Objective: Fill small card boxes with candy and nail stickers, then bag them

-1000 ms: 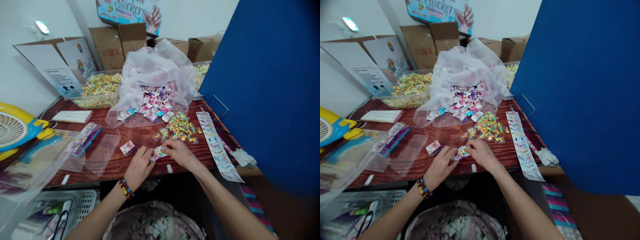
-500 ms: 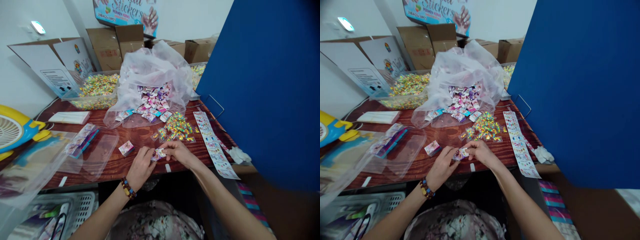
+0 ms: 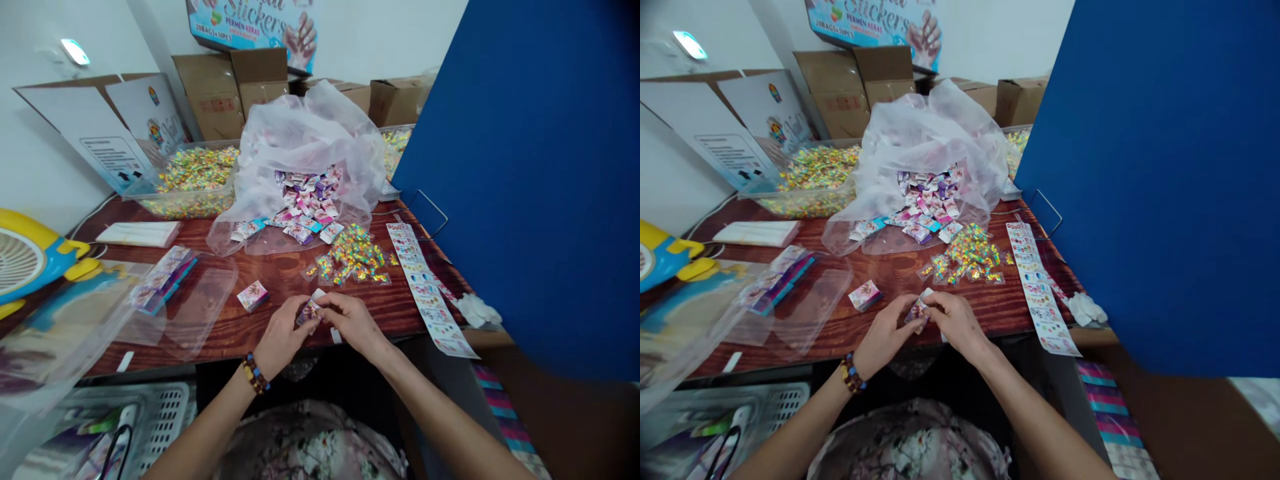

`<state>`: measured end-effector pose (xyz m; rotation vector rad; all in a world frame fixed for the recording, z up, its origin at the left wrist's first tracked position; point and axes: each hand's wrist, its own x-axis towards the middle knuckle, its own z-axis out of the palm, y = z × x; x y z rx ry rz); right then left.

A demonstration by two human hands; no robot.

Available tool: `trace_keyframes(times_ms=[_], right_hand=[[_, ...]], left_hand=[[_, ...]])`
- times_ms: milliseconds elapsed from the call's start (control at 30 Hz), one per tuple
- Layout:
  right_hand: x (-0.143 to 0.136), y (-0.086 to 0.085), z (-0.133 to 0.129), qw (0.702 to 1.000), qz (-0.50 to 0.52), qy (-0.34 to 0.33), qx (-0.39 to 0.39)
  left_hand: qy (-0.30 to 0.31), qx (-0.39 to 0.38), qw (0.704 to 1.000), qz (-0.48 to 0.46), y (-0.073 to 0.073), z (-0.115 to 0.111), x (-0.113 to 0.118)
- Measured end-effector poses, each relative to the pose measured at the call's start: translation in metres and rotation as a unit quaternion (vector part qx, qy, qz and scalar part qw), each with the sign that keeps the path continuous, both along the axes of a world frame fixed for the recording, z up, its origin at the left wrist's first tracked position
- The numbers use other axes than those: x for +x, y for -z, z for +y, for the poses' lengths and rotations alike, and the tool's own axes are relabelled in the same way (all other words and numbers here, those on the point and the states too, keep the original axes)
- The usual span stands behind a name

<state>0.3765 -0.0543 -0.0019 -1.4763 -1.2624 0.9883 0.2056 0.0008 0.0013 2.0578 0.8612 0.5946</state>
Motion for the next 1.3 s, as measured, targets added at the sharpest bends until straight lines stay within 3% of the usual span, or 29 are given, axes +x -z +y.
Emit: trace_keyframes(times_ms=[167, 300, 433, 567, 833, 1100, 1300], right_hand=[[0.000, -0.007, -0.002, 0.999, 0.016, -0.041, 0.002], [-0.001, -0.012, -0.005, 0.997, 0.013, -0.047, 0.052], [-0.001, -0.006, -0.016, 0.995, 0.019, 0.053, 0.083], [-0.006, 0.002, -0.025, 0.998, 0.026, 0.020, 0.055], [-0.017, 0.005, -0.023, 0.990, 0.141, 0.010, 0.004], [-0.012, -0.004, -0.023, 0.995, 0.018, -0.020, 0.101], [-0.012, -0.012, -0.025, 0.996, 0.070, 0.018, 0.049]], left_hand=[[0.035, -0.170, 0.981, -0.086, 0.003, 0.004, -0.012], [-0.008, -0.229, 0.964, -0.132, 0.006, -0.002, -0.014], [-0.066, -0.247, 0.951, -0.172, 0.005, -0.013, -0.013], [-0.060, -0.230, 0.955, -0.178, 0.003, -0.018, -0.014], [-0.044, -0.196, 0.965, -0.170, -0.005, -0.018, -0.014], [-0.016, -0.279, 0.943, -0.178, -0.005, -0.021, -0.013], [-0.028, -0.258, 0.947, -0.190, -0.013, -0.027, -0.012]])
